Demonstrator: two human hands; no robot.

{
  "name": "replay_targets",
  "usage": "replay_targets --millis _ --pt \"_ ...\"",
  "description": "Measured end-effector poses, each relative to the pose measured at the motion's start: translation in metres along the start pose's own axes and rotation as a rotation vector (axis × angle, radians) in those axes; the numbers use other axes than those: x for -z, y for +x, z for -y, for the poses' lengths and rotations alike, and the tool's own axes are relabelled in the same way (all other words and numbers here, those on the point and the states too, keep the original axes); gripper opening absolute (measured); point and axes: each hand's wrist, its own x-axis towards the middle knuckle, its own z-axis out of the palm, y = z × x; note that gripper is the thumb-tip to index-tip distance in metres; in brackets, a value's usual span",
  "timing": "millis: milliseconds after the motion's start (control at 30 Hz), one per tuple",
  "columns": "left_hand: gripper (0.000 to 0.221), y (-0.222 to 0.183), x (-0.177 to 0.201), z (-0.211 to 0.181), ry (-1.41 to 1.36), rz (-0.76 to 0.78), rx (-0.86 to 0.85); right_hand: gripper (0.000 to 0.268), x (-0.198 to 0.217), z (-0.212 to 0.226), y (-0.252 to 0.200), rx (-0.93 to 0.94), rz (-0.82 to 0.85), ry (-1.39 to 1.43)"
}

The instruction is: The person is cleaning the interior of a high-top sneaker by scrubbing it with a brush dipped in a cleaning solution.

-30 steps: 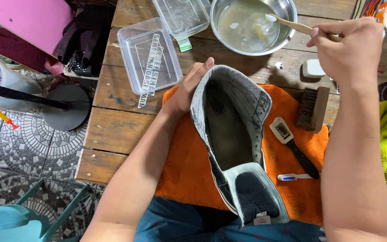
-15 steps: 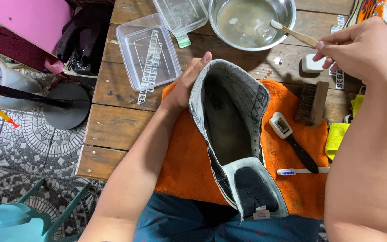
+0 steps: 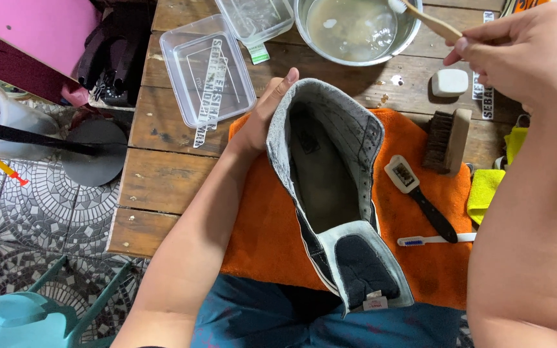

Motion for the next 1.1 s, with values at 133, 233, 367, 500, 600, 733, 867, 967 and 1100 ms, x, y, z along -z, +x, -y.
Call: replay_targets --millis 133,233,367,500,600,733,867,967,1100 --pt "0.059 0.0 0.0 0.002 -0.006 0.034 -0.027 0.022 -0.002 -0.005 0.001 -0.051 0.034 -0.093" --pt "0.062 0.0 0.0 0.002 -0.044 0.023 -0.017 0.02 -0.002 -0.013 0.007 -0.109 0.062 -0.144" --pt "0.06 0.0 -0.002 0.001 -0.017 0.005 -0.032 0.028 -0.002 -0.009 0.003 -0.146 0.059 -0.245" --pt "0.061 -0.002 -0.003 0.0 0.008 0.0 -0.051 0.029 0.009 -0.02 0.006 -0.165 0.034 -0.275" --pt "0.06 -0.001 -0.006 -0.004 0.011 0.01 -0.05 0.027 0.017 -0.081 0.024 0.058 0.144 0.157" --pt "0.061 -0.003 0.0 0.002 0.039 -0.005 -0.045 0.028 0.029 -0.107 0.009 0.206 0.116 0.186" --pt "0.054 -0.001 0.001 0.001 0.176 -0.153 0.052 0.03 0.027 -0.046 -0.067 0.192 0.019 0.114" --pt "0.059 0.001 0.007 0.011 0.214 -0.037 -0.099 0.02 0.009 0.012 -0.143 0.146 -0.014 0.085" --pt "0.059 0.0 0.0 0.0 0.206 -0.015 -0.13 0.034 -0.02 0.081 -0.208 0.179 0.008 -0.03"
